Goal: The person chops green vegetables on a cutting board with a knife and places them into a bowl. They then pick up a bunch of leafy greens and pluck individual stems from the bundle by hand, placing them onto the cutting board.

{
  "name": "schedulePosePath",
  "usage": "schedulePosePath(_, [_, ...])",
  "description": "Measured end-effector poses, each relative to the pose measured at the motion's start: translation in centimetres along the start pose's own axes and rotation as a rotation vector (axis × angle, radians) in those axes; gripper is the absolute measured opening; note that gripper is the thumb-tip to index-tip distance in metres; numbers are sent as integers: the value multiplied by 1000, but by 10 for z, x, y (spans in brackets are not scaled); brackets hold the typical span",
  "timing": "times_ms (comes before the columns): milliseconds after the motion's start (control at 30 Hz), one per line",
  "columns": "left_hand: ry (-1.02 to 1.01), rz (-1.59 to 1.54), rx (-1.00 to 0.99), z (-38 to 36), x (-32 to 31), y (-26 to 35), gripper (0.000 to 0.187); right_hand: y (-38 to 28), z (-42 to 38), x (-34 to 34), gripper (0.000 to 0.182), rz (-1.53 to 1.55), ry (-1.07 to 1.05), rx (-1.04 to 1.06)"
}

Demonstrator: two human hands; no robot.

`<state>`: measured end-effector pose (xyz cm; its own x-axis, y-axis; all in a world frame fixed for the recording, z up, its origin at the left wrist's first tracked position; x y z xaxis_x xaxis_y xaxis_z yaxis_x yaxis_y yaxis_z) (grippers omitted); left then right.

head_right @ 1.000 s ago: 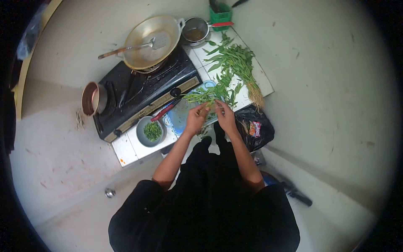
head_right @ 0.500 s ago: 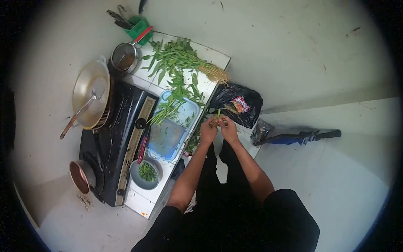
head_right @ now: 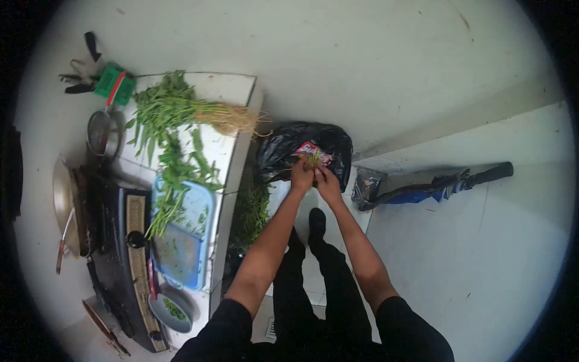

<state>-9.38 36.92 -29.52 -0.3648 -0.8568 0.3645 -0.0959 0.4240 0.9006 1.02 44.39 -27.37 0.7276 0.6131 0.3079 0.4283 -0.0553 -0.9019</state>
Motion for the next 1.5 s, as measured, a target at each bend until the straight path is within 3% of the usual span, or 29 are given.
schedulePosePath(133, [-63, 20, -27, 44, -50, 1, 42, 49, 70, 13, 37, -54, 72, 15])
schedulePosePath(233, [-140, -79, 68, 59, -69, -30, 42, 82, 104, 20, 36, -160, 57, -39])
schedulePosePath(300, [-75, -90, -116, 61, -67, -36, 46, 101, 116, 21, 35, -134, 54, 0])
schedulePosePath(333, [-25, -147, 9, 58, -66, -45, 43, 109, 118, 22, 35, -129, 52, -3])
schedulePosePath(433, [93, -280, -59, 36, -44, -41, 39, 136, 125, 20, 33, -179, 64, 12])
schedulePosePath(467, [101, -112, -62, 18, -18, 5, 34, 154, 130, 19, 34, -206, 73, -1])
schedulePosePath(500, [111, -112, -66, 15, -11, 5, 34, 162, 132, 16, 36, -235, 81, -11])
schedulePosePath(567, [123, -185, -168, 11, -3, 0, 30, 124, 112, 19, 35, -279, 130, 67])
schedulePosePath(600, [144, -573, -68, 23, -20, -53, 25, 122, 110, 21, 34, -272, 188, 118])
schedulePosePath(700, [142, -428, -114, -22, 11, -21, 23, 80, 79, 21, 31, -346, 349, 297])
schedulePosePath(767, [128, -355, -35, -54, 32, -11, 24, 53, 57, 18, 29, -338, 364, 365])
schedulePosePath(867, [125, -355, -10, -113, 65, -9, 25, -12, 2, 8, 24, -230, 209, 353])
schedulePosePath(967, [32, -430, 129, -172, 119, 35, 28, -83, -69, -12, 19, -160, 67, 418])
schedulePosePath(1100, [99, -489, 142, -217, 212, 97, 26, -160, -144, -47, 16, -95, -120, 540])
schedulePosePath(1233, [260, -165, -63, -218, 318, 133, 23, -208, -191, -94, 17, -51, -372, 612])
schedulePosePath(1333, [524, 48, -211, -196, 388, 140, 21, -225, -205, -132, 19, -42, -532, 508])
schedulePosePath(1400, [625, 248, -352, -176, 423, 159, 31, -238, -211, -151, 21, -91, -615, 459])
schedulePosePath(1500, [642, 370, -333, -135, 442, 166, 47, -266, -212, -168, 22, -171, -595, 508])
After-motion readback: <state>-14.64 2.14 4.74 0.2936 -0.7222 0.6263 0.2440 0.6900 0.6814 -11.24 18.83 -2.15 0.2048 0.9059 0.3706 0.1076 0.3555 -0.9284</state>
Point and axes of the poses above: each hand's wrist, its own z-axis towards the middle knuckle, its own x-axis out of the back of the hand, y = z × x, the point moved 5 cm from there along z, towards the middle knuckle, and after that the axes turned 12 degrees about y, right-handed, at the moved point
